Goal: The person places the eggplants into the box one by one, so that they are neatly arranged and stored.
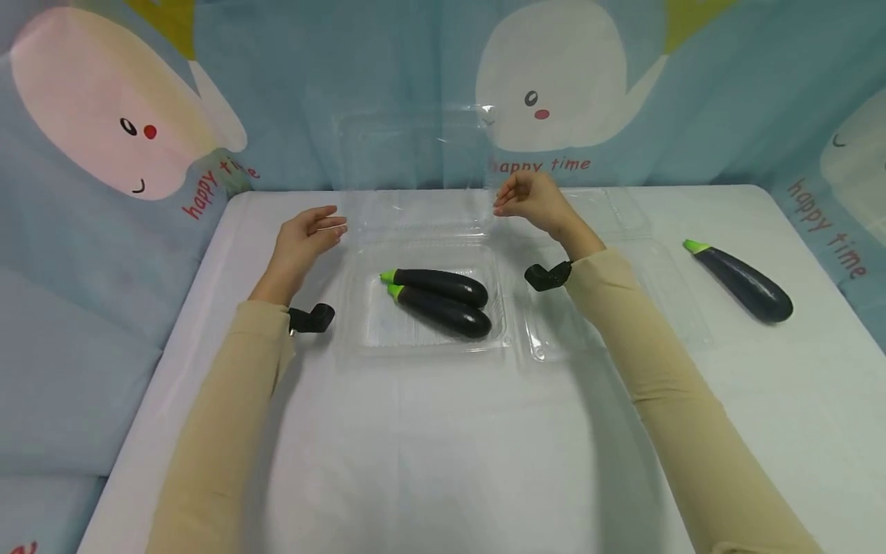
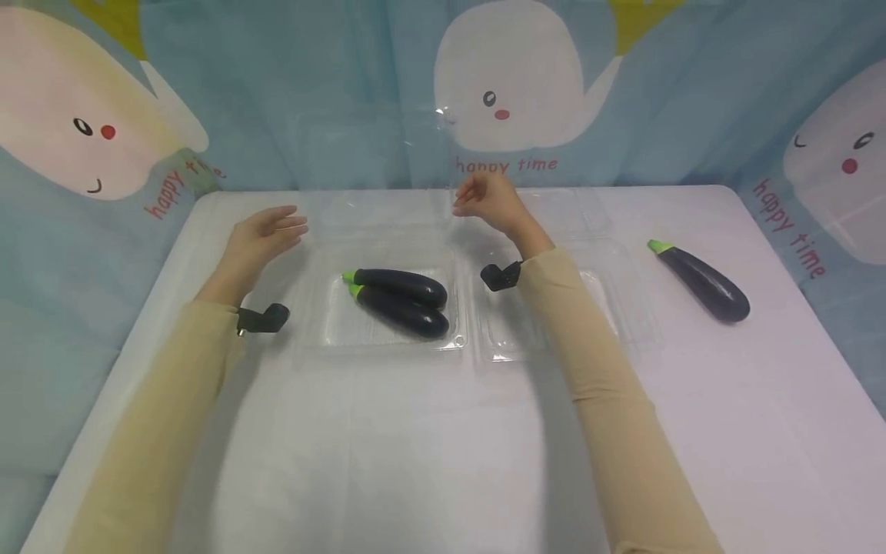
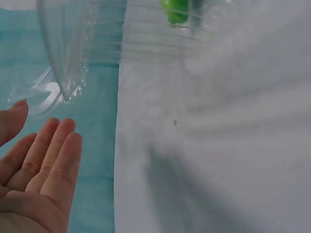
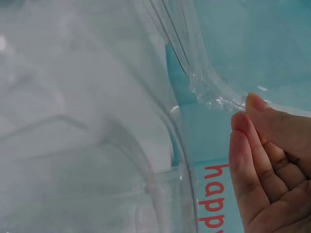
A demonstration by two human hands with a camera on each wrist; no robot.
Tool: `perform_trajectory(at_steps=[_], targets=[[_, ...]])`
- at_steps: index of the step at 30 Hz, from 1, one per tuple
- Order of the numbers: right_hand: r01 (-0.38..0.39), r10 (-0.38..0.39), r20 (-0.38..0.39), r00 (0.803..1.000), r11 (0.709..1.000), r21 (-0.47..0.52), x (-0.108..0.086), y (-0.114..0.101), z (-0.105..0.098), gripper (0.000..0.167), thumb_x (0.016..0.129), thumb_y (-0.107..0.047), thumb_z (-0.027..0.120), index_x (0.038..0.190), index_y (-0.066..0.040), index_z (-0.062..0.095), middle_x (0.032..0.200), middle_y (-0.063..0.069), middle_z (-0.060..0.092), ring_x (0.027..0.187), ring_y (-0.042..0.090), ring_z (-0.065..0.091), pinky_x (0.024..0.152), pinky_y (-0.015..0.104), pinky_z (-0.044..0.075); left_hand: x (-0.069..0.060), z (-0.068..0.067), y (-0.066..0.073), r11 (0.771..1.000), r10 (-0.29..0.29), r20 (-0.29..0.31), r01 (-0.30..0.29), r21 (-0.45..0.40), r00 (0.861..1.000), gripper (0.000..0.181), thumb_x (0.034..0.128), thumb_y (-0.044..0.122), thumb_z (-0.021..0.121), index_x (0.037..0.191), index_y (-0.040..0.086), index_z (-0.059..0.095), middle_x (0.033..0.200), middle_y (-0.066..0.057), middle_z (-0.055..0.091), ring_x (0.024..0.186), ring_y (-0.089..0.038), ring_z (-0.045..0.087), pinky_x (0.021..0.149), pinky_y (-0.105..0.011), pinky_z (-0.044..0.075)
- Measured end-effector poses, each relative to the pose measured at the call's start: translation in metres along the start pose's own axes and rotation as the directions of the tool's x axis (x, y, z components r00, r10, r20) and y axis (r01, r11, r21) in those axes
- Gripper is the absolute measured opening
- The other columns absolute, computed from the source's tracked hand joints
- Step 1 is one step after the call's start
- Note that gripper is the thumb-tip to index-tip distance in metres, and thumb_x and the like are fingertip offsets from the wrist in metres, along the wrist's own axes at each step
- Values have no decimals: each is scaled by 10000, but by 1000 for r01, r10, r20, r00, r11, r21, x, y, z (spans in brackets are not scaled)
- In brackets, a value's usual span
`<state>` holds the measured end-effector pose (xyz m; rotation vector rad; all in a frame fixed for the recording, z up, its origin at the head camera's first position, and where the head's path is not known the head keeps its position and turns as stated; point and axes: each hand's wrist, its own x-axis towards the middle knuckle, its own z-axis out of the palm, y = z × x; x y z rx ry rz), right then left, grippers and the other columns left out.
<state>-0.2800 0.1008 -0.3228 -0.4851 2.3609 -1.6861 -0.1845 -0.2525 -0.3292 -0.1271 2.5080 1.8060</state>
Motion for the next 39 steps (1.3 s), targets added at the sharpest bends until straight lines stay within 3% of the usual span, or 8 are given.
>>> perform_trajectory(at_steps=[5,9,15,23,33,39], targets=[[29,-29,4,1000,999,34,2,0,1,144,823,139,630,936,94,552,853,127,586,799,175,648,744,231,540,15,9,5,998,27,-62,-23,60,998,408,947,2,526,1351,-30,474,1255,-204,549,1083,-199,581,931,-279,467],[39,-39,-2,999,999,23,1,-1,-1,147,820,131,639,936,87,560,840,99,595,806,184,647,747,235,539,19,11,7,993,56,-135,-42,109,989,324,911,-37,569,1235,-50,579,1085,-165,616,899,-91,616,836,-225,507],[25,-25,-30,999,1000,18,1,-3,-3,171,834,114,633,990,94,565,870,114,602,807,160,628,786,267,536,21,11,8,987,124,-157,-105,123,980,234,890,-48,596,1122,-78,607,941,-105,622,786,-44,624,771,-192,518],[90,-91,-80,993,996,-11,5,-12,-5,152,864,16,653,995,89,627,908,77,644,782,109,630,779,245,518,19,7,9,968,187,-178,-151,199,966,189,871,5,651,1041,-75,632,963,-200,645,715,24,611,725,-157,515],[204,-192,-132,972,976,78,4,-27,-12,85,884,13,627,949,0,681,932,74,660,820,145,636,828,266,518,14,7,9,949,236,-199,-182,258,951,167,861,59,680,992,-40,650,922,-149,660,705,21,594,713,-150,490],[252,-232,-187,955,963,96,4,-41,-12,115,863,18,654,970,56,666,864,41,659,806,159,627,816,252,517,11,7,6,944,270,-217,-214,251,938,159,855,58,686,972,-46,656,916,-145,667,729,-8,603,716,-156,487]])
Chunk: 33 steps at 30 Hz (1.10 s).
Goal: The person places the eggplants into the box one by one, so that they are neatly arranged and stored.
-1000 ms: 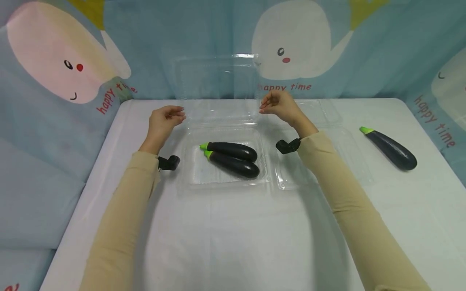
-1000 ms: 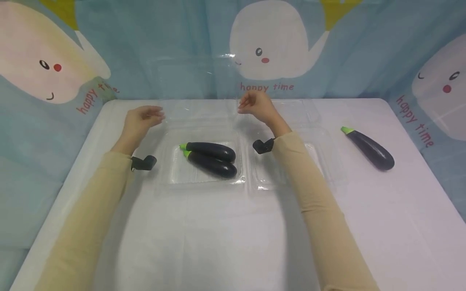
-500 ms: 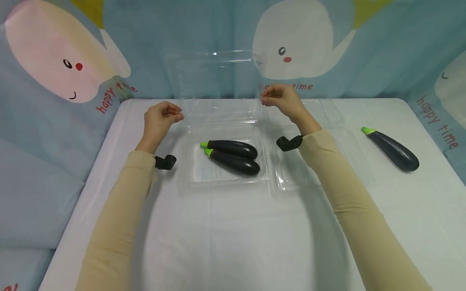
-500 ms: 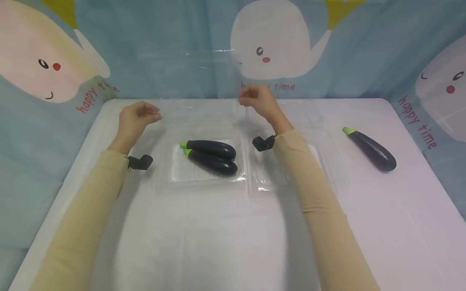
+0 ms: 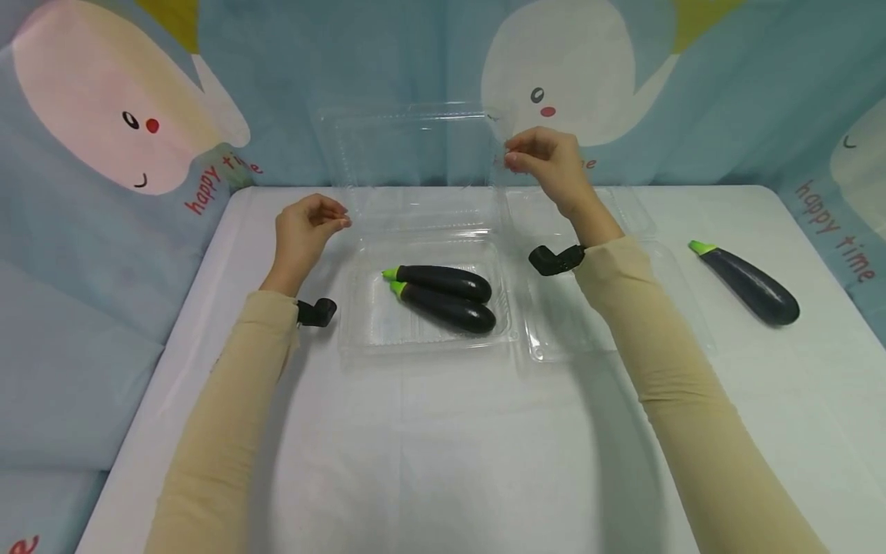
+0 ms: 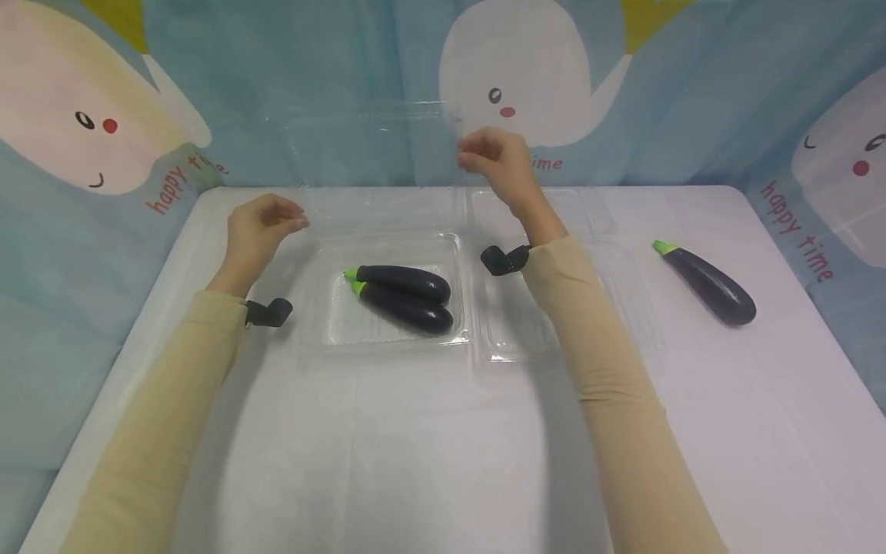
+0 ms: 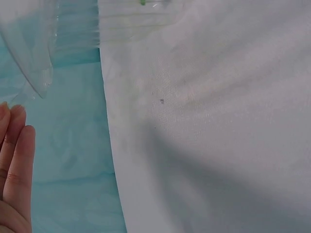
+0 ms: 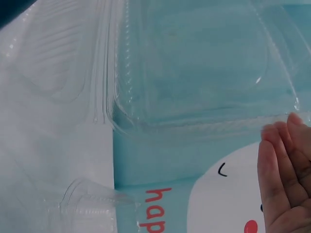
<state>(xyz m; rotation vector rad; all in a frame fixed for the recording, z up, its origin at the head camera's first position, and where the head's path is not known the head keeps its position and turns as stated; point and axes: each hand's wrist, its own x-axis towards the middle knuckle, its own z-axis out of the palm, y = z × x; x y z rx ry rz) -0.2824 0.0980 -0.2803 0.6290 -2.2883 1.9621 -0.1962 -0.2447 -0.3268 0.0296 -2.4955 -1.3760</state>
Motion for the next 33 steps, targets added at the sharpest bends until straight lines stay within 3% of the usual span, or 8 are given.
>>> perform_trajectory(at_steps=[5,12,16,20,22,27,33], targets=[[-4,5,-21,1000,1000,25,-1,-4,3,53,846,47,660,888,29,688,803,-3,655,779,156,626,800,250,520,-2,-2,-1,999,38,-14,-37,10,999,151,875,57,660,987,-44,650,962,-153,672,818,-83,629,765,-171,493],[44,-44,-10,999,998,52,-2,-6,2,45,832,37,682,833,3,710,828,75,683,778,175,635,799,259,524,2,-7,4,998,44,-27,-42,56,999,222,911,145,631,1059,-15,676,1031,-141,685,844,-41,621,796,-186,479],[43,-42,-16,999,998,45,-3,-7,-1,49,830,33,686,829,-5,717,820,61,685,778,167,639,793,250,523,12,-9,11,994,37,-11,-38,-98,999,256,913,133,619,1108,-33,640,1108,-146,644,928,-91,620,869,-222,485],[26,-25,-31,999,1000,11,-7,-7,-5,51,828,20,695,825,-24,721,820,54,687,771,162,641,784,243,520,22,-12,22,952,43,-23,-48,-303,999,241,903,102,622,1096,-41,631,1105,-137,620,955,-124,609,903,-252,477],[19,-19,-37,999,1000,-4,-9,-6,-7,61,830,13,696,820,-41,722,821,52,687,772,159,641,783,239,518,26,-13,27,931,56,-36,-65,-360,998,217,899,86,623,1074,-40,644,1062,-117,635,947,-133,614,904,-263,477],[19,-19,-46,999,1000,-3,-12,-5,-10,46,834,13,692,832,-24,719,829,52,687,783,159,643,789,237,518,28,-13,37,913,77,-66,-97,-396,995,213,891,62,625,1052,-75,653,974,-62,656,913,-136,632,897,-277,483],[8,-7,-40,999,1000,0,-11,-5,-10,51,817,21,708,828,-25,728,802,1,686,788,157,640,790,242,515,29,-14,35,938,72,-99,-101,-332,992,181,861,87,671,1006,-19,690,985,-42,665,886,-116,630,879,-257,481]])
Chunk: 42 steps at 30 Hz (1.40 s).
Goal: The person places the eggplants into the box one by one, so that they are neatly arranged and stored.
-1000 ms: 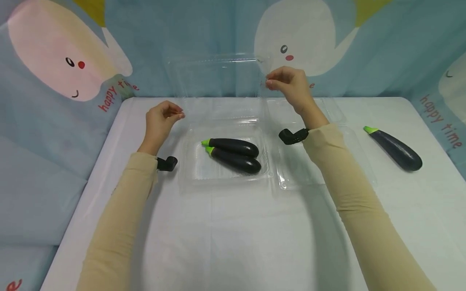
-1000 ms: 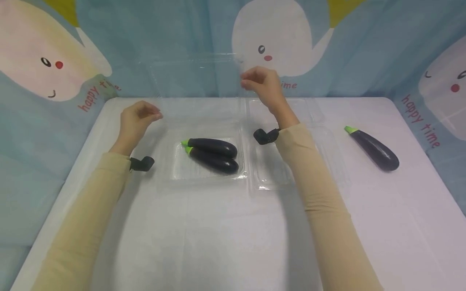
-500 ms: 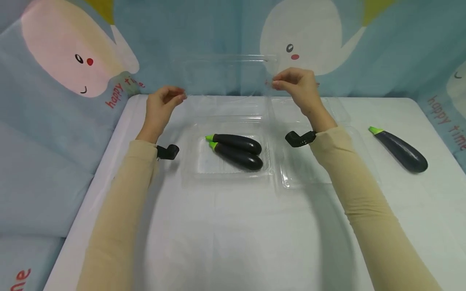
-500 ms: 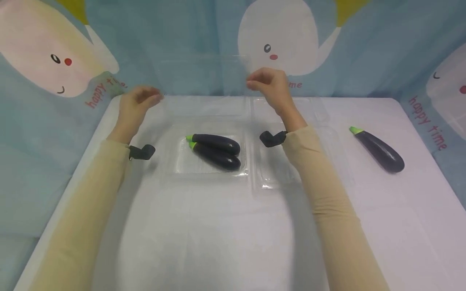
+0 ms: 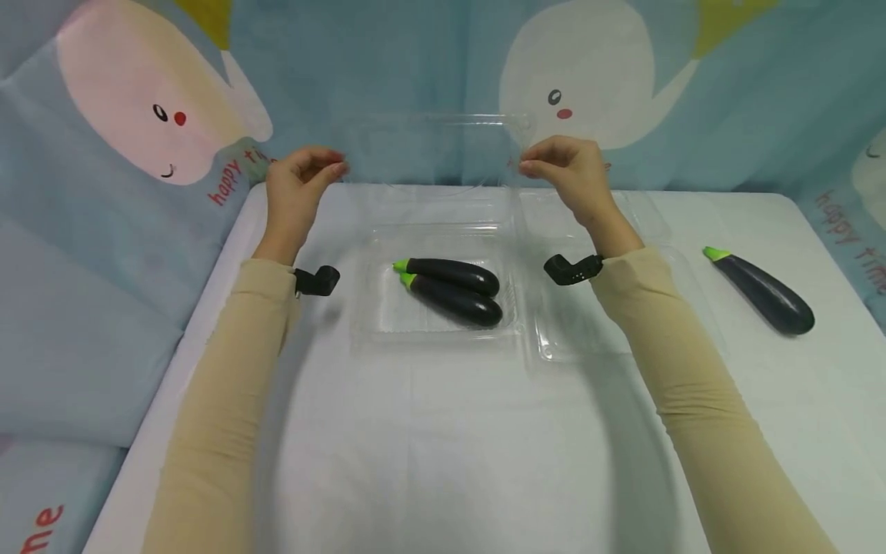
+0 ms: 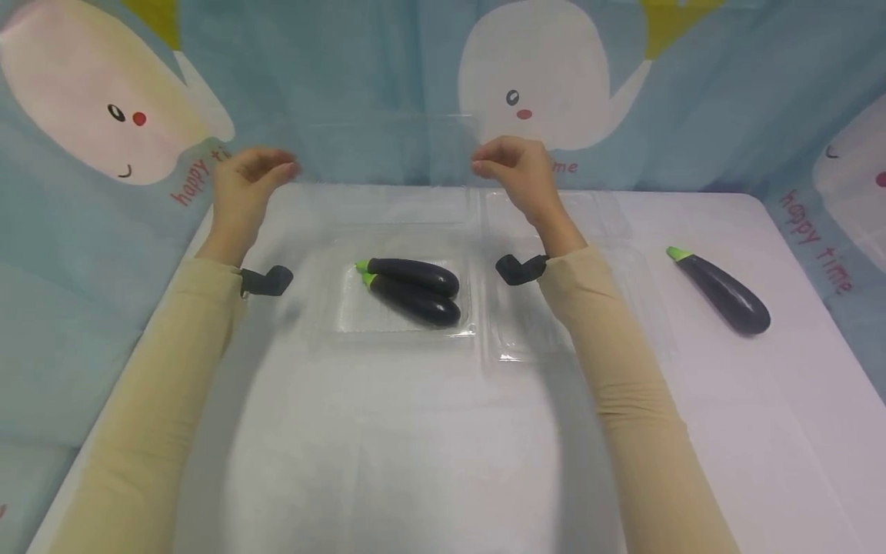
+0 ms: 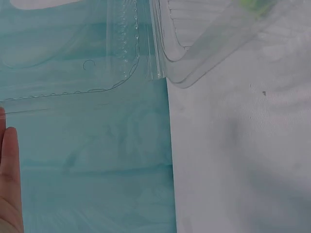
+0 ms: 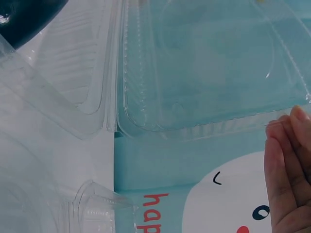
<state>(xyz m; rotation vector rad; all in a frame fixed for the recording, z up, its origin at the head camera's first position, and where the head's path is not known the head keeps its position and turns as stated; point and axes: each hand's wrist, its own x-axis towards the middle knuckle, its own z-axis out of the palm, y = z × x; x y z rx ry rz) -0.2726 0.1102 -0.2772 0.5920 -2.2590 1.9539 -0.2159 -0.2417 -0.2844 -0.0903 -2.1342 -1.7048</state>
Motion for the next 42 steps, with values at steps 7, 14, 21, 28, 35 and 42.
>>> perform_trajectory(at_steps=[7,14,21,28,35,42], targets=[[24,-24,7,1000,1000,-4,0,0,2,50,802,24,722,819,-20,739,815,40,703,784,161,637,791,245,514,-4,-7,4,995,40,-19,-38,91,999,150,845,119,695,947,9,713,913,39,663,855,-96,631,850,-241,483],[52,-52,3,999,999,-10,-5,2,4,61,797,13,731,794,-46,748,810,52,711,777,142,633,762,230,495,-18,-10,19,996,82,22,-83,28,996,87,853,41,669,915,-10,702,892,16,660,866,-119,638,859,-248,486],[47,-49,85,995,999,15,-15,2,-2,45,788,50,723,805,12,739,810,48,710,791,161,640,772,231,513,-24,-19,15,999,45,93,-45,-3,995,105,834,48,691,910,-14,725,887,-5,683,869,-123,651,873,-249,488],[39,-26,176,984,996,-75,-23,0,-5,62,788,23,734,792,-36,752,788,-10,708,746,128,657,733,218,517,-29,-38,8,999,-40,175,43,-11,984,101,796,28,734,880,-27,744,863,7,716,855,-140,654,815,-196,499],[50,-27,210,977,993,-105,-35,-3,-11,75,798,45,716,825,-14,754,801,-19,706,753,96,669,727,202,527,-46,-39,12,979,-90,191,52,199,977,146,826,91,729,957,30,753,869,123,701,841,-39,650,772,-151,490],[71,-39,250,967,990,-119,-50,-3,-14,117,831,49,677,920,10,743,893,6,709,811,98,650,753,197,519,-58,-38,11,963,-66,197,11,270,978,190,836,105,722,984,-14,728,880,156,672,808,-7,639,752,-139,488]])
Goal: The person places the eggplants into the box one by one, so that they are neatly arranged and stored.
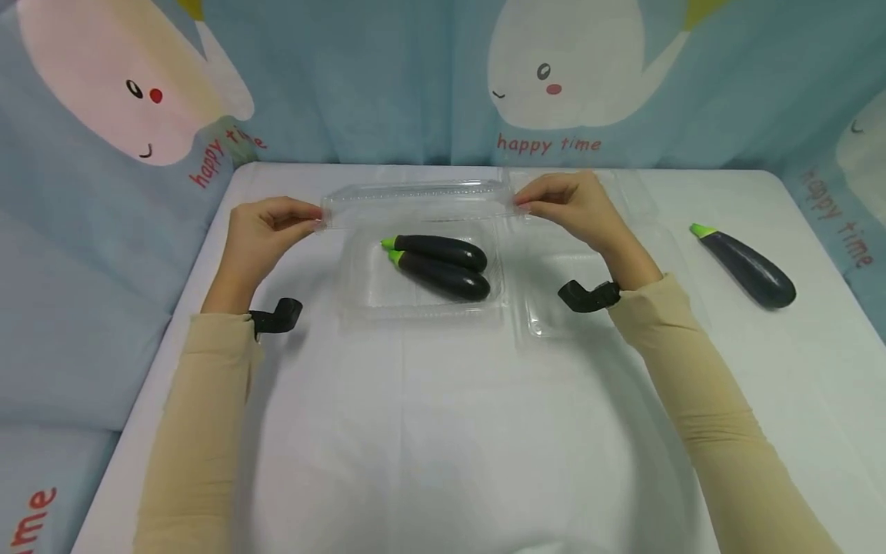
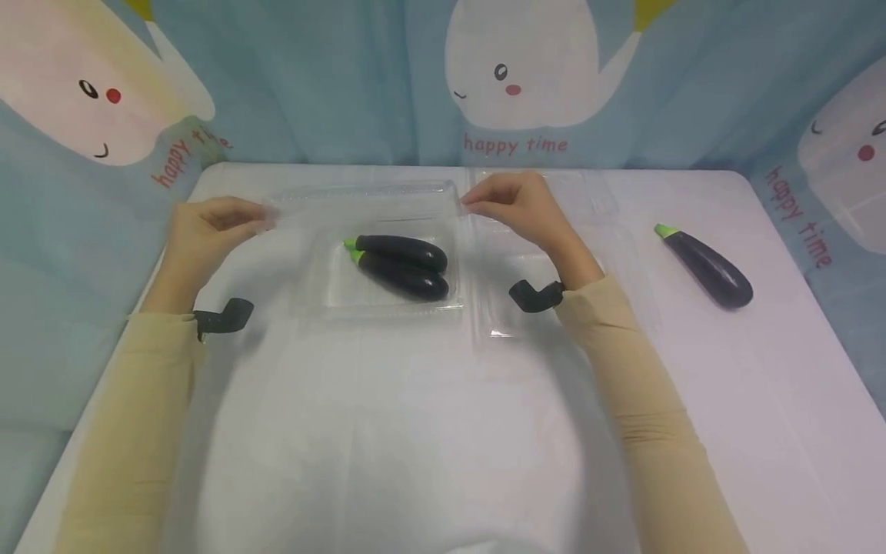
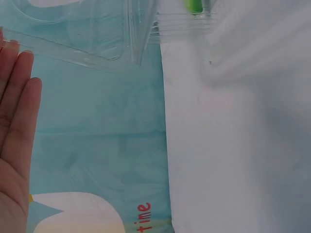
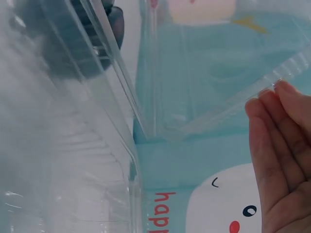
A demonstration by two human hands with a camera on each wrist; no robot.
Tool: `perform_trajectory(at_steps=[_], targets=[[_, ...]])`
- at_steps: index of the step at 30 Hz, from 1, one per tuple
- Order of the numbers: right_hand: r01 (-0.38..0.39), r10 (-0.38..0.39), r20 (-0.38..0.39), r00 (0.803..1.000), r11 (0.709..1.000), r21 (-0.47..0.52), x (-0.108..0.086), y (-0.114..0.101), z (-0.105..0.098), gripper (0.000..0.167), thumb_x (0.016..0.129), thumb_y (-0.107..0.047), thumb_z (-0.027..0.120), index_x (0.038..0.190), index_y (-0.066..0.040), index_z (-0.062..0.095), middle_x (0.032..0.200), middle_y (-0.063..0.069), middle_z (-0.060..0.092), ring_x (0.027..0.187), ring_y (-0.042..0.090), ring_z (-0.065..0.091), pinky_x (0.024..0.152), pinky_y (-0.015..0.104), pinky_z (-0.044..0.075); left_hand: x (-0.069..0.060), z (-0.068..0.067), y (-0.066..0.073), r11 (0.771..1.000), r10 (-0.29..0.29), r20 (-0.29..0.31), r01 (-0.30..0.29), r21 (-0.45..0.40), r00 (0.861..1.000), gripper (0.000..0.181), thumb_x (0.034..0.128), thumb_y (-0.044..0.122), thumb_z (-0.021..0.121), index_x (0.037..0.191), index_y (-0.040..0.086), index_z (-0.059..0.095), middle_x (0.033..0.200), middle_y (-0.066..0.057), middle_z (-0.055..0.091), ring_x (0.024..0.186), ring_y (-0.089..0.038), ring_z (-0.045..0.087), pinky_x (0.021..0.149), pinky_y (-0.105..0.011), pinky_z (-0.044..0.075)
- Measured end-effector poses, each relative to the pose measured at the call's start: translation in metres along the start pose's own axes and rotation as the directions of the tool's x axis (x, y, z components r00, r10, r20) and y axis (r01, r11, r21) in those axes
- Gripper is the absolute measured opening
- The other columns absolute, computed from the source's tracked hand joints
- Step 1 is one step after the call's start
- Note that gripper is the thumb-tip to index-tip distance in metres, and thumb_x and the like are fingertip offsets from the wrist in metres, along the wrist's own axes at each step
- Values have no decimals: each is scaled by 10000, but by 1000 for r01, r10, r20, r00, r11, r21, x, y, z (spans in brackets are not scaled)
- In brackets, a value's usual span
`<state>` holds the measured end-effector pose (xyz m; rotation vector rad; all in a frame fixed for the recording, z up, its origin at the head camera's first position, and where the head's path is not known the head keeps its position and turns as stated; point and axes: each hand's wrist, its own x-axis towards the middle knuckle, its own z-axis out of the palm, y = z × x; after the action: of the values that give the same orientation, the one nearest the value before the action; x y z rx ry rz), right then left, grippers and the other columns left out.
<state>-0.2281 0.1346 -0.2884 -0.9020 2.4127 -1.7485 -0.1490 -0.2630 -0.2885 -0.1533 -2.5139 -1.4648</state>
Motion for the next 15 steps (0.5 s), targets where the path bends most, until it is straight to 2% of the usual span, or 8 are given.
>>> perform_trajectory(at_steps=[3,6,10,15], targets=[[6,-6,21,1000,1000,-5,-6,0,1,101,850,12,671,924,9,739,899,18,709,811,130,651,766,209,516,-4,3,-5,999,12,3,-12,33,1000,205,843,102,714,998,-33,715,886,164,660,793,2,632,738,-131,485],[14,-14,36,999,1000,0,-12,-2,2,91,847,7,675,915,7,736,896,47,705,812,156,650,772,219,514,-8,7,-10,999,30,8,-30,26,1000,213,839,92,717,1005,-42,710,899,167,660,808,-5,627,734,-130,486],[28,-27,65,998,1000,-7,-21,-2,8,93,834,25,682,918,33,721,896,99,695,812,148,646,770,228,516,-15,10,-16,997,78,-5,-78,-11,997,210,819,41,723,1005,-54,707,925,168,664,884,-17,613,828,-162,480],[7,-5,77,997,1000,-29,-32,-2,12,116,828,6,697,926,69,701,893,99,687,814,146,643,741,239,517,-24,16,-22,990,131,-38,-133,-47,991,231,804,-33,710,1030,-71,694,977,151,665,949,-12,599,924,-199,445]])
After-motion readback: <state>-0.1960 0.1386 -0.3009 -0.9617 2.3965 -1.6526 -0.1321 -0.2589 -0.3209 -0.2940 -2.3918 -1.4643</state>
